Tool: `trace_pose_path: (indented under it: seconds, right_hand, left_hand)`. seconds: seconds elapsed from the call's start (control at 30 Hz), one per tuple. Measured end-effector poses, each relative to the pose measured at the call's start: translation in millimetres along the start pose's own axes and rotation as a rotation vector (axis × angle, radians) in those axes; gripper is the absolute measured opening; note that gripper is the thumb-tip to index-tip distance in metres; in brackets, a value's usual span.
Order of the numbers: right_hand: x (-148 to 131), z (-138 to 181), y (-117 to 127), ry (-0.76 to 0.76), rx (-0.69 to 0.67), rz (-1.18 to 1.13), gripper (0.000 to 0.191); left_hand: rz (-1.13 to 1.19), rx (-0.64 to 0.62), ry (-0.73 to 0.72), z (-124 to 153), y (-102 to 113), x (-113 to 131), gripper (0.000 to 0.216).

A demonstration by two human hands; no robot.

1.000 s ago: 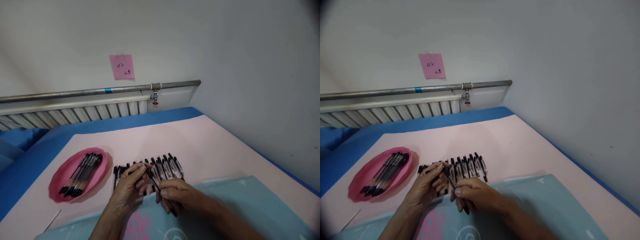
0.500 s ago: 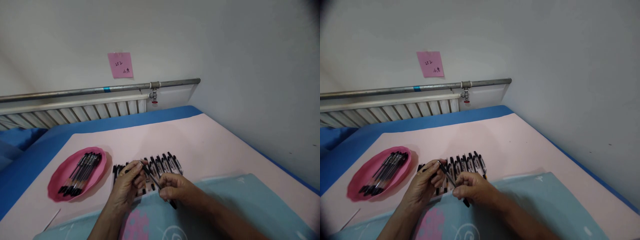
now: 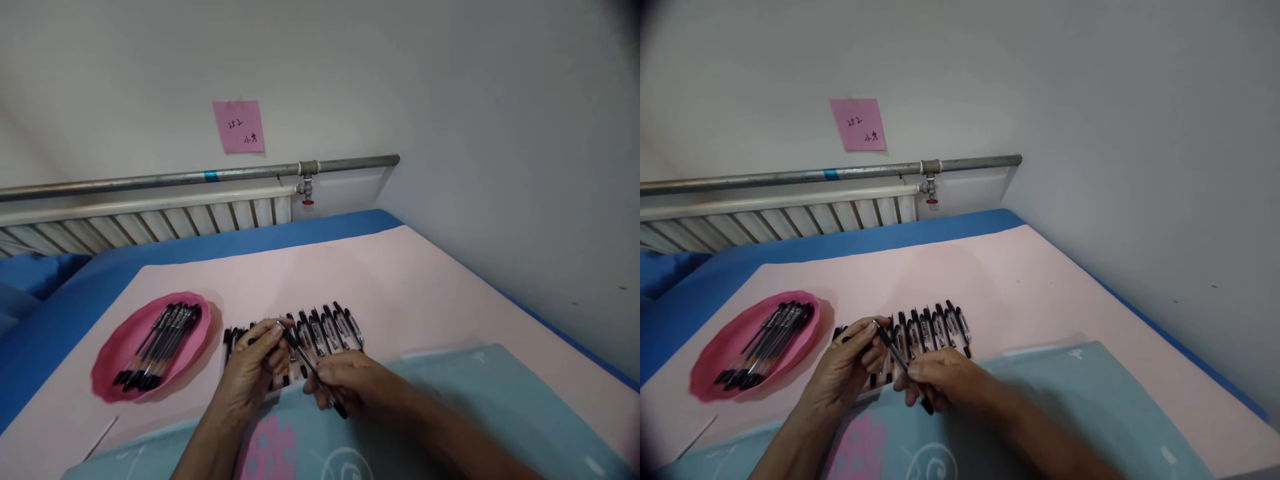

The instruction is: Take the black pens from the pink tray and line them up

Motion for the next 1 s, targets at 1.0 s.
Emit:
trace_pose_path:
  seconds: [1.0]
  right_hand:
    - [4, 5, 29, 0.035, 0.326, 0.181, 0.016]
  left_hand:
    - [-0.139, 0.027, 0.041, 0, 5, 1, 0.015]
Point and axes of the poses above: each hand's wrist, its own z-axis away from the middle knuckle, its own y-axis out of the back of the hand, x = y × z, the point moved 10 cm from there along -z, towards the middle knuckle, and after that the axes turned 5 degrees about -x, right-handed, at the moved point
